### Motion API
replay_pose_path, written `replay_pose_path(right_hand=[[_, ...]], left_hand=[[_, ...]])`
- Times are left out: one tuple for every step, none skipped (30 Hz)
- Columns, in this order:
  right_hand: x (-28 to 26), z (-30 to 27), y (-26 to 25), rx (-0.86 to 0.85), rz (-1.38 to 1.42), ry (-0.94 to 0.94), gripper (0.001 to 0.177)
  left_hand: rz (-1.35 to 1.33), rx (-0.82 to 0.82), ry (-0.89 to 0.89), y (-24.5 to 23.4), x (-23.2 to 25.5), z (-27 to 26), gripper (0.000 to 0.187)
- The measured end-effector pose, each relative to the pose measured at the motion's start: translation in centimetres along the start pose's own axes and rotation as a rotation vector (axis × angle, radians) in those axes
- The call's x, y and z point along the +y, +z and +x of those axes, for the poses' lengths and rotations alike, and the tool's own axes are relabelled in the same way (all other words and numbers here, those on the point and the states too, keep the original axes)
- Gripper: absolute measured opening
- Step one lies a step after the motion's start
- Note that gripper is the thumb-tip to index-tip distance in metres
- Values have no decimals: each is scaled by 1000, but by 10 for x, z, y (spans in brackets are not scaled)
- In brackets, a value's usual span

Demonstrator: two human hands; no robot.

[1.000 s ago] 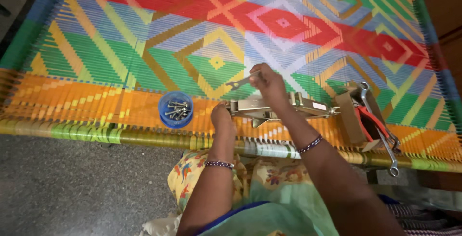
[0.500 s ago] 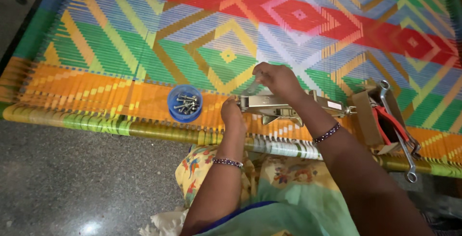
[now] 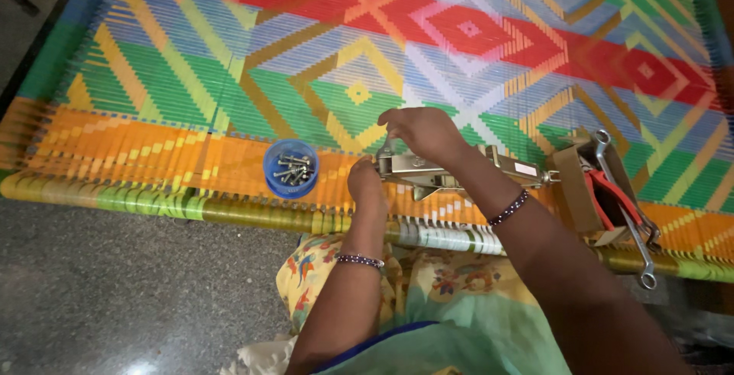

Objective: The person assembles a mechanical device on a colorful woven mat. They use a wrench to tighten bolts and screws, handling the device and tools with both hands throughout the process.

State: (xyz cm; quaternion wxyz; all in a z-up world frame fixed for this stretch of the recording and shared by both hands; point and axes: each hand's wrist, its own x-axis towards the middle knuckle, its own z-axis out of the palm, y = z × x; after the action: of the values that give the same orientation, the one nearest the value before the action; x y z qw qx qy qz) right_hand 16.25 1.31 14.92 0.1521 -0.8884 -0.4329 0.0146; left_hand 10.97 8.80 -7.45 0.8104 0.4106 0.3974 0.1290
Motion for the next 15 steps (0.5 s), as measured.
replay_pose_path(right_hand=[[-2,1,-1,-14,1,-2,24],[-5,4,-2,-45,-30,-10,26],[-8,7,-2,-76,-61,-17,28],[-11,9,-1,-108,-91,-24,30],[-14,11,0,-112,-108,-36,32],[-17,13,1,-116,-125,-49,34],[-19,14,2,-120,-141,-62,36],[-21,16,3,-129,-149,-47,36],[-23,17,5,-137,-157,-32,35],[-23,18,6,-146,-165,-16,35],[-23,18,8,-154,-165,-9,35],[-22,18,9,-164,-165,0,34],[-21,18,10,-174,-164,9,34],[-19,18,11,-180,-160,6,33],[-17,18,12,-187,-155,2,32]], left_hand=[[-15,12,-27,1,1,-2,40],[-31,25,-54,1,3,-3,40],[51,28,-17,1,5,-4,40],[134,31,19,0,8,-6,40],[217,35,56,-1,10,-7,41],[221,28,31,-1,12,-8,41],[226,21,6,0,13,-8,40],[230,14,-18,0,15,-9,40],[220,23,4,0,16,-8,40],[209,31,25,0,15,-8,39],[199,39,46,0,15,-8,39],[171,39,38,0,13,-7,38],[143,39,30,1,12,-6,37],[116,37,23,2,11,-6,37],[87,28,-12,3,11,-6,36]])
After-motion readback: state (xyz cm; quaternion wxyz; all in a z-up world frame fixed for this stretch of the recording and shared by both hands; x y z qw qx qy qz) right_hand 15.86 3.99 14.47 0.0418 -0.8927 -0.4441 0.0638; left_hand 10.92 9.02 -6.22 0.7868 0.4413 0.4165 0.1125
